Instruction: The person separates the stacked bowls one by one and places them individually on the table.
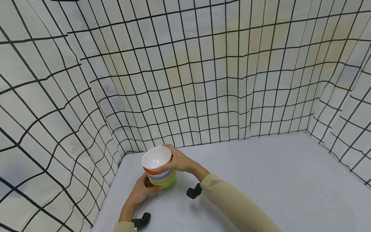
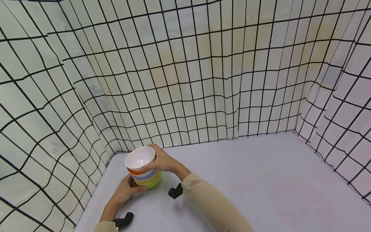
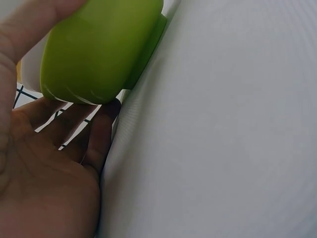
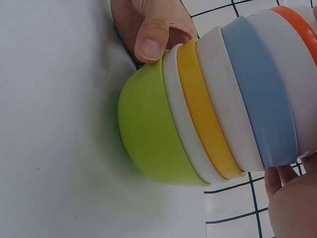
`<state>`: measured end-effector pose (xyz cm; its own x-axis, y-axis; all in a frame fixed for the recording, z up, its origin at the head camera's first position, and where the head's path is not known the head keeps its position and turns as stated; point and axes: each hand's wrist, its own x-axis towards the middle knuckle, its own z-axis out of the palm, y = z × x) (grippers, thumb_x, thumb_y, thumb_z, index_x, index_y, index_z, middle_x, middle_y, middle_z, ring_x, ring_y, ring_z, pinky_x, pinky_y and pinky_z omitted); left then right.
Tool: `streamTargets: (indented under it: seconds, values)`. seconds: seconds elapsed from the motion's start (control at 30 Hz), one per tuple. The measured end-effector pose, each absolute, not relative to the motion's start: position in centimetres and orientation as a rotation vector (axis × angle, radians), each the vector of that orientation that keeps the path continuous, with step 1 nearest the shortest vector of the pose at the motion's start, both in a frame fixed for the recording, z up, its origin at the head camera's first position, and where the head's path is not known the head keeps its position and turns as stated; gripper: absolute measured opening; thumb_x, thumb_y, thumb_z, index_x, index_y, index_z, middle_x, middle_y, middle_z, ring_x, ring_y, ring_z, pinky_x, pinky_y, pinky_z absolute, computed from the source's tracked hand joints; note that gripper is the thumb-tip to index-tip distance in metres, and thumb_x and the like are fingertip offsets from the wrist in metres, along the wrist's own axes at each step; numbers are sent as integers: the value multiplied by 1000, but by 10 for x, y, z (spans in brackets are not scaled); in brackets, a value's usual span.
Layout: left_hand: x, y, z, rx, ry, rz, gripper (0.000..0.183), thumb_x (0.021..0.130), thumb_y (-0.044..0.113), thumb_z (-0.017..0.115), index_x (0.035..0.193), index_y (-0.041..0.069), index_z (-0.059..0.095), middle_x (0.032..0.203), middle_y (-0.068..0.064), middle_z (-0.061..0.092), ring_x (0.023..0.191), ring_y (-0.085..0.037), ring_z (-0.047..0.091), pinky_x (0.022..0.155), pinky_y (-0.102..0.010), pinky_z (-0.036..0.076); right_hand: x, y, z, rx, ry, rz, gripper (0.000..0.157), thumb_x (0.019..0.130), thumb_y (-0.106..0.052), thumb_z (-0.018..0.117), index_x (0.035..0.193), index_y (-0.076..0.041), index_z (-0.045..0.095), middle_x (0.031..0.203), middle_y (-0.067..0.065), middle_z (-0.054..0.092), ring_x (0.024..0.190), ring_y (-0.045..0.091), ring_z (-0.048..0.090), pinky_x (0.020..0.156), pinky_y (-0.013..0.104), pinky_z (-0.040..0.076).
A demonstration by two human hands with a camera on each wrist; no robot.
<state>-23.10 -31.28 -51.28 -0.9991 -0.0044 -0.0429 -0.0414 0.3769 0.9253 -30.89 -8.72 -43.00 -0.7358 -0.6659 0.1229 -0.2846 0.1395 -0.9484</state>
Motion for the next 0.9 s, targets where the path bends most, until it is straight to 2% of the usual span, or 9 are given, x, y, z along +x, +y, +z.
streamTargets:
  seconds: [0.23,0.5,0.9]
  values:
    - [-232,-312,-512,-11,2583,1734,84,72,19,93,144,20,49,141,-7,61,122,-24,61,106,-36,50,-309,-84,-426,-912,2107,-1660,96,81,-35,86,157,-29,29,141,-4,57,127,15,55,109,41,51]
    - [-231,-313,-511,4,2567,1751,85,74,19,93,145,23,48,146,-5,59,134,-28,56,120,-50,43,-308,-77,-417,-933,2097,-1703,90,80,-38,85,155,-31,34,140,-5,57,126,16,54,106,43,52]
    - [-231,-312,-513,28,2549,1770,84,74,18,92,145,24,47,144,-3,60,135,-26,55,122,-51,40,-306,-46,-409,-960,2001,-1850,90,80,-30,87,153,-23,36,145,3,55,128,21,57,107,41,55]
